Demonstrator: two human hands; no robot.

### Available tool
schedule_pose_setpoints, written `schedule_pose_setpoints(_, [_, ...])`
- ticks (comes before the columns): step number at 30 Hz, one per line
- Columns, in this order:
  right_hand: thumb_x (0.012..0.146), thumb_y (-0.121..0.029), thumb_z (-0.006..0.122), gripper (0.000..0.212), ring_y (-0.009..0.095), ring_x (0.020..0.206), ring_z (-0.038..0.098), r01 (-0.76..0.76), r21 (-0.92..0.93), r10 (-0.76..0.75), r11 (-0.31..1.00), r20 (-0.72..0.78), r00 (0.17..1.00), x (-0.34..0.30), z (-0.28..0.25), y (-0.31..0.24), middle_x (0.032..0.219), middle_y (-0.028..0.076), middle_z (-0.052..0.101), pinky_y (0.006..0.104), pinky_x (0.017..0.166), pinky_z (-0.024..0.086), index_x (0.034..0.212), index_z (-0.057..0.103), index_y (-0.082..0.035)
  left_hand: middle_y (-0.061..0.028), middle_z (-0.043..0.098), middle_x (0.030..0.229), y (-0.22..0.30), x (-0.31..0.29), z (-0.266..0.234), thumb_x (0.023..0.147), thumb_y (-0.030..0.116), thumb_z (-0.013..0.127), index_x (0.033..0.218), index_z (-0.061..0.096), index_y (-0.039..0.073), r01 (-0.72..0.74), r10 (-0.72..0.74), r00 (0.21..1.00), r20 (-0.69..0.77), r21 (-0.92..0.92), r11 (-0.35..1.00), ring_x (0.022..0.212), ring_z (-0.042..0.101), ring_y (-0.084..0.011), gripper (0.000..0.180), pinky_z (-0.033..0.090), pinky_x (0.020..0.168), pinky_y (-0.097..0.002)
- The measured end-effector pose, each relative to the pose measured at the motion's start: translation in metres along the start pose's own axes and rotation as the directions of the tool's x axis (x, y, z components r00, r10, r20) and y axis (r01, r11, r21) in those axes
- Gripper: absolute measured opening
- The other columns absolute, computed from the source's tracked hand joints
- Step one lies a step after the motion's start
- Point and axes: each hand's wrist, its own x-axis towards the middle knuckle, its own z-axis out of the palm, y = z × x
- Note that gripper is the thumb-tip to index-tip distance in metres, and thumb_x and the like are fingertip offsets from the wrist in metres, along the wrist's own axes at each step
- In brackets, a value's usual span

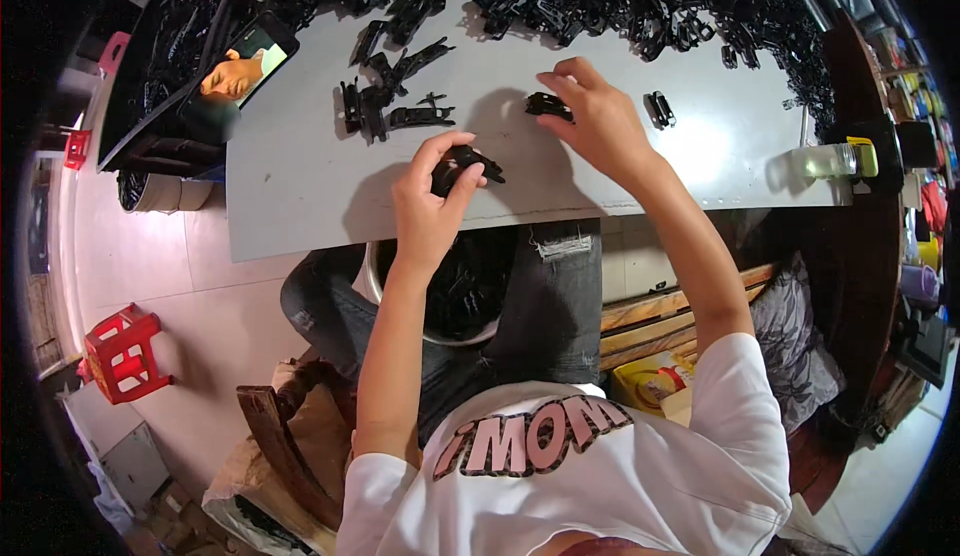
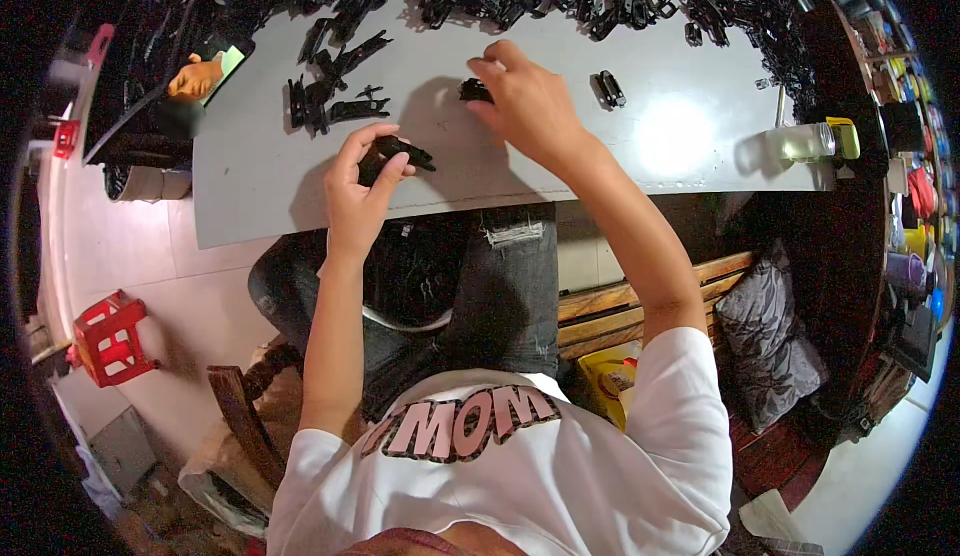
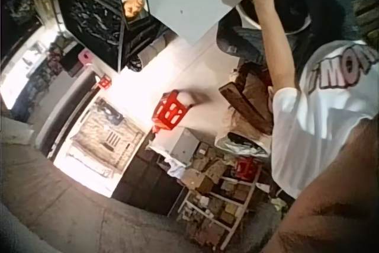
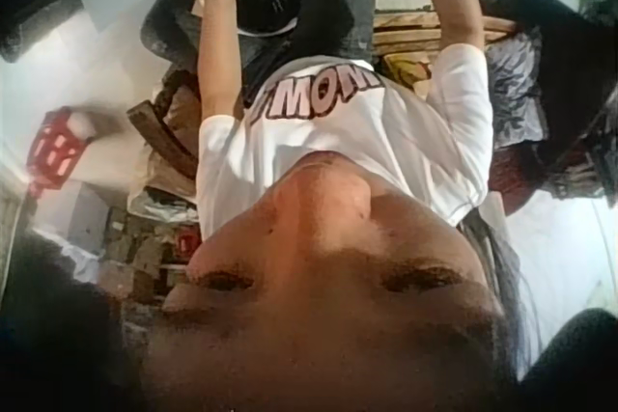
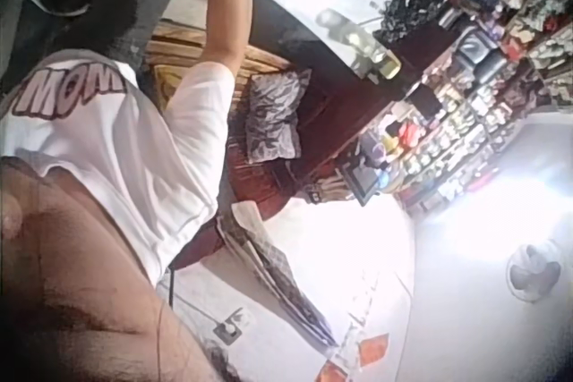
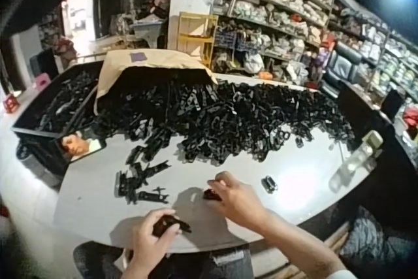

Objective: Assembling small black plastic components by hand at a workbench.

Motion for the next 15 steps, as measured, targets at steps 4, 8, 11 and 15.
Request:
schedule_pose_setpoints(4, [0.078,-0.015,0.069,0.031,0.032,0.086,0.061,-0.105,0.001,0.105,0.994,0.084,0.991,0.004,0.003,0.011,0.108,0.011,0.060,0.0385,0.076,0.050,0.106,0.064,-0.004,-0.0049,0.063,0.087,0.000,0.000,0.000,0.081,-0.002,0.064,0.109,0.058,0.000,0.000,0.000,1.000,0.002,-0.016,1.000,0.073,0.063,-0.0101,0.028,0.048,0.069,-0.0232])
schedule_pose_setpoints(8, [0.077,-0.016,0.068,0.026,0.031,0.087,0.062,-0.105,0.008,0.104,0.994,0.095,0.990,0.006,0.002,0.008,0.099,0.010,0.061,0.0397,0.074,0.051,0.100,0.065,-0.004,-0.0055,0.064,0.086,0.002,0.000,0.000,0.082,-0.001,0.064,0.108,0.058,0.000,-0.011,0.011,1.000,-0.001,0.008,1.000,0.073,0.064,-0.0101,0.027,0.048,0.069,-0.0232])
schedule_pose_setpoints(11, [0.078,-0.016,0.068,0.026,0.030,0.083,0.062,-0.091,-0.026,0.093,0.996,0.088,0.992,0.007,0.005,0.005,0.099,0.009,0.061,0.0388,0.072,0.051,0.100,0.065,-0.004,-0.0059,0.065,0.085,0.001,0.001,0.000,0.082,0.000,0.064,0.108,0.059,0.000,-0.010,0.010,1.000,-0.013,0.017,1.000,0.074,0.064,-0.0105,0.026,0.048,0.069,-0.0233])
schedule_pose_setpoints(15, [0.077,-0.016,0.069,0.026,0.030,0.080,0.062,-0.057,-0.077,0.063,0.995,0.081,0.995,0.009,0.007,0.001,0.098,0.009,0.061,0.0378,0.069,0.051,0.100,0.063,-0.004,-0.0071,0.064,0.092,0.000,0.001,-0.003,0.087,0.002,0.061,0.113,0.057,-0.001,-0.029,0.026,0.999,0.042,0.070,0.997,0.079,0.065,-0.0123,0.027,0.052,0.073,-0.0247])
